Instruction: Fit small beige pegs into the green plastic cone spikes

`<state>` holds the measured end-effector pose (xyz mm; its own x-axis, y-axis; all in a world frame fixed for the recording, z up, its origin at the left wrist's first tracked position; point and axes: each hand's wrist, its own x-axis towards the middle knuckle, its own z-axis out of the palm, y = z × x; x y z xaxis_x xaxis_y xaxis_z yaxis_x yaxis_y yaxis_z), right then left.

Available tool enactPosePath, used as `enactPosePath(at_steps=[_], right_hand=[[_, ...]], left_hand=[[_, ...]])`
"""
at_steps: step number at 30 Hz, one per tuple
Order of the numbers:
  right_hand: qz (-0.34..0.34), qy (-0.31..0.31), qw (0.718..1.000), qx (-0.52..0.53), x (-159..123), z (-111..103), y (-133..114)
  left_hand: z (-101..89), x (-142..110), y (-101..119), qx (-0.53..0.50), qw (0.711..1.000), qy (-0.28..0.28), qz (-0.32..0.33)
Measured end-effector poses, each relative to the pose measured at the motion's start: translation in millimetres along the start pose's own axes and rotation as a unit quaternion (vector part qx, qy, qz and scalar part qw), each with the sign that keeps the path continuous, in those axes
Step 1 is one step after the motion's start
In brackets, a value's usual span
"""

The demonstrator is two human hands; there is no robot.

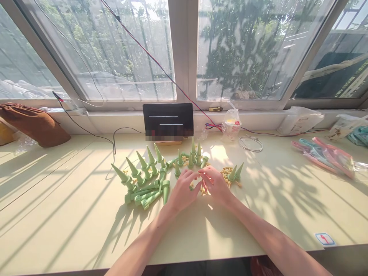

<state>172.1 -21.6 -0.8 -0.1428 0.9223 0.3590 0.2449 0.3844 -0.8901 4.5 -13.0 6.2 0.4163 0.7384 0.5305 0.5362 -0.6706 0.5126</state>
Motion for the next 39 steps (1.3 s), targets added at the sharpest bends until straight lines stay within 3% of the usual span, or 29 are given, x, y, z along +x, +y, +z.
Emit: enactPosePath(at_steps=[7, 21, 30, 39], right_hand=[[-0.006, 0.038, 0.999, -0.005, 0.1, 1.0, -0.7], [0.01, 0.079, 0.997, 0.0, -0.4, 2.9, -2.5], [0.022, 0.053, 0.997, 0.044, 0.2, 3.5, -1.2], [0.043, 0.038, 0.998, 0.018, -0.7, 2.7, -4.1]], left_hand=[[-0.7, 0.8, 1.4, -0.013, 1.0, -0.007, -0.024], [-0.8, 2.4, -2.9, -0.01, 0.999, 0.035, -0.004], [-2.1, 3.1, -2.7, -0.015, 0.999, 0.042, -0.025], [-0.3, 3.1, -3.7, -0.023, 0.998, 0.044, -0.04]])
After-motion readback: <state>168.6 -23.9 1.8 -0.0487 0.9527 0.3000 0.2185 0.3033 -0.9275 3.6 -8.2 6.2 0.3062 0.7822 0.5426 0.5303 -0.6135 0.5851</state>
